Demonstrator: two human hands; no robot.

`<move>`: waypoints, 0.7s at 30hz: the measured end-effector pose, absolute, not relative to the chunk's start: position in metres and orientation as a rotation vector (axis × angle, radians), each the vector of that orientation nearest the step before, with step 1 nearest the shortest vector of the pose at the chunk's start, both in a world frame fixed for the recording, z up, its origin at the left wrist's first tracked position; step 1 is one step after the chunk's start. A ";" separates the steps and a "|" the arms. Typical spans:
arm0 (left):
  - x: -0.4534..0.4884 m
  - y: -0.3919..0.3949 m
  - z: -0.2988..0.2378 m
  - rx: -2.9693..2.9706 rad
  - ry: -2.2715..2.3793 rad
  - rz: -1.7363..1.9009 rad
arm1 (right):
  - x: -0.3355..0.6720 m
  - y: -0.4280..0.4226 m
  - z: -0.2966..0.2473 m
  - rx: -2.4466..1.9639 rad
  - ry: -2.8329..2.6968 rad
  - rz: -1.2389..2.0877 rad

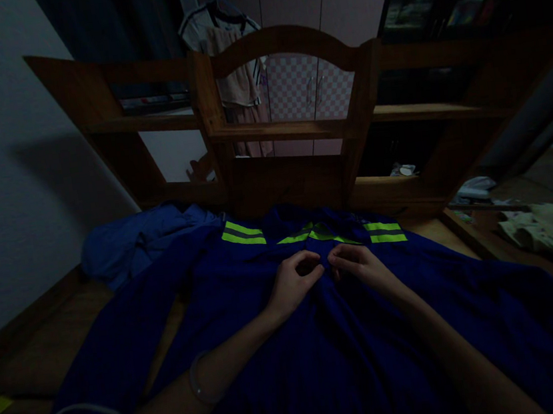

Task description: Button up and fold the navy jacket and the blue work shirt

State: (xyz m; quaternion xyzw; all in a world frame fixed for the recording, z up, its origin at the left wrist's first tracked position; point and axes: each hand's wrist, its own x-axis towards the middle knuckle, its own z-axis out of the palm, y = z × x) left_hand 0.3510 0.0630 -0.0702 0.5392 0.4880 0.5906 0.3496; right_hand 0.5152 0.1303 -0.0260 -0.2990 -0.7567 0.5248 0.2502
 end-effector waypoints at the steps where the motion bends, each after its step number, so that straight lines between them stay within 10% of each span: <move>1: 0.351 0.063 -0.071 1.402 1.258 1.529 | 0.515 0.130 -0.026 -0.806 -2.054 1.440; 21: 0.353 0.065 -0.074 1.477 1.169 1.508 | 0.516 0.125 -0.030 -0.696 -2.049 1.381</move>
